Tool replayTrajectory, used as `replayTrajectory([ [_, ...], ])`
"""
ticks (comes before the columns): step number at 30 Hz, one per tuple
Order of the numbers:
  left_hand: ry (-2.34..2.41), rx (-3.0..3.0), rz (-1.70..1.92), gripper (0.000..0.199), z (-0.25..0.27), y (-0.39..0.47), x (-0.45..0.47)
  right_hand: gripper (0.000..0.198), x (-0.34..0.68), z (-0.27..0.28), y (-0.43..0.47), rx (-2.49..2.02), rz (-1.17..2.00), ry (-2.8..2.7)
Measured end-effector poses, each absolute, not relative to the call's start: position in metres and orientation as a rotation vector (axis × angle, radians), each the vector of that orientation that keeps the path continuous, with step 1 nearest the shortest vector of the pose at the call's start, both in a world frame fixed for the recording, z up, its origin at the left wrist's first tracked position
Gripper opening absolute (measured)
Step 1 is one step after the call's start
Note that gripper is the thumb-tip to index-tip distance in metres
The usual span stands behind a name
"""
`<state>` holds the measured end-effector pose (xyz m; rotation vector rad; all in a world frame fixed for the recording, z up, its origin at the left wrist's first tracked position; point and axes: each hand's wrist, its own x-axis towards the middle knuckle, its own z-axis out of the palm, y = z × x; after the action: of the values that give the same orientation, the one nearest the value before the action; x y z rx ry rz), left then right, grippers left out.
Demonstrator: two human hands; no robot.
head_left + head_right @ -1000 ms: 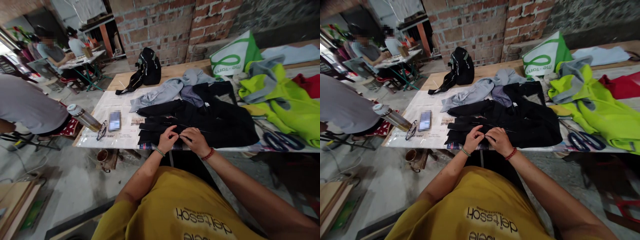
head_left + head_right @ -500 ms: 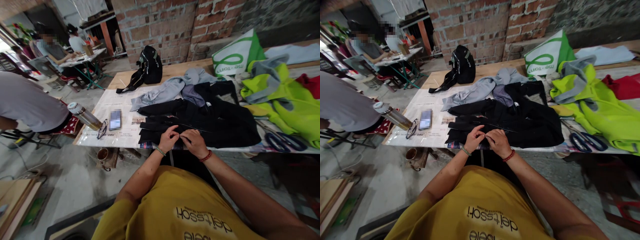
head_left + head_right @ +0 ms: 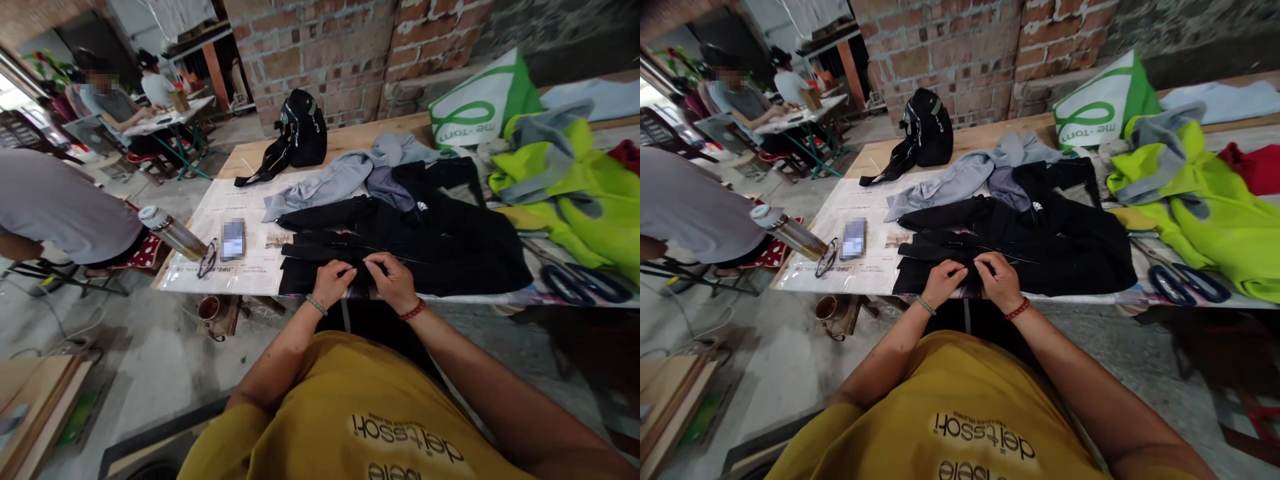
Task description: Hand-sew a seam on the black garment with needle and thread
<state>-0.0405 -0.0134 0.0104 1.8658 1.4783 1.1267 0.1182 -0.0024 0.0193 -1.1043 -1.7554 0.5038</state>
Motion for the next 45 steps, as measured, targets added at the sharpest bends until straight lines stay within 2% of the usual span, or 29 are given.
replayTrajectory([
  [6, 1.472, 1.940, 1.081, 0.011, 0.002, -0.012, -0.035, 0.013, 0.119, 0.021, 0.003, -0.950, 0.374, -2.079],
  [10, 1.452, 1.955, 1.071, 0.016, 0.002, -0.011, -0.038, 0.011, 0.114, 0.022, 0.005, -1.166, 0.680, -1.695],
  [14, 1.440, 1.965, 1.112, 0.018, 0.002, -0.013, -0.040, 0.013, 0.106, 0.024, 0.005, -1.188, 0.896, -1.444],
  [19, 1.491, 1.983, 1.076, 0.020, 0.002, -0.015, -0.039, 0.017, 0.111, 0.020, 0.002, -1.161, 0.910, -1.632],
  [23, 1.501, 2.028, 1.043, 0.016, 0.003, -0.016, -0.039, 0.012, 0.118, 0.022, 0.000, -1.194, 0.850, -1.748],
  [34, 1.404, 2.075, 1.051, 0.016, -0.003, -0.017, -0.041, 0.007, 0.121, 0.034, 0.025, -1.091, 0.920, -1.192],
  [38, 1.354, 2.015, 1.087, 0.018, -0.001, -0.017, -0.041, 0.009, 0.131, 0.053, 0.025, -1.077, 0.993, -1.375],
  [40, 1.326, 1.989, 1.090, 0.019, 0.001, -0.017, -0.042, 0.013, 0.130, 0.062, 0.015, -1.044, 1.130, -1.385],
  [45, 1.297, 1.990, 1.120, 0.025, 0.001, -0.017, -0.044, 0.021, 0.117, 0.074, -0.002, -0.871, 1.919, -1.181],
])
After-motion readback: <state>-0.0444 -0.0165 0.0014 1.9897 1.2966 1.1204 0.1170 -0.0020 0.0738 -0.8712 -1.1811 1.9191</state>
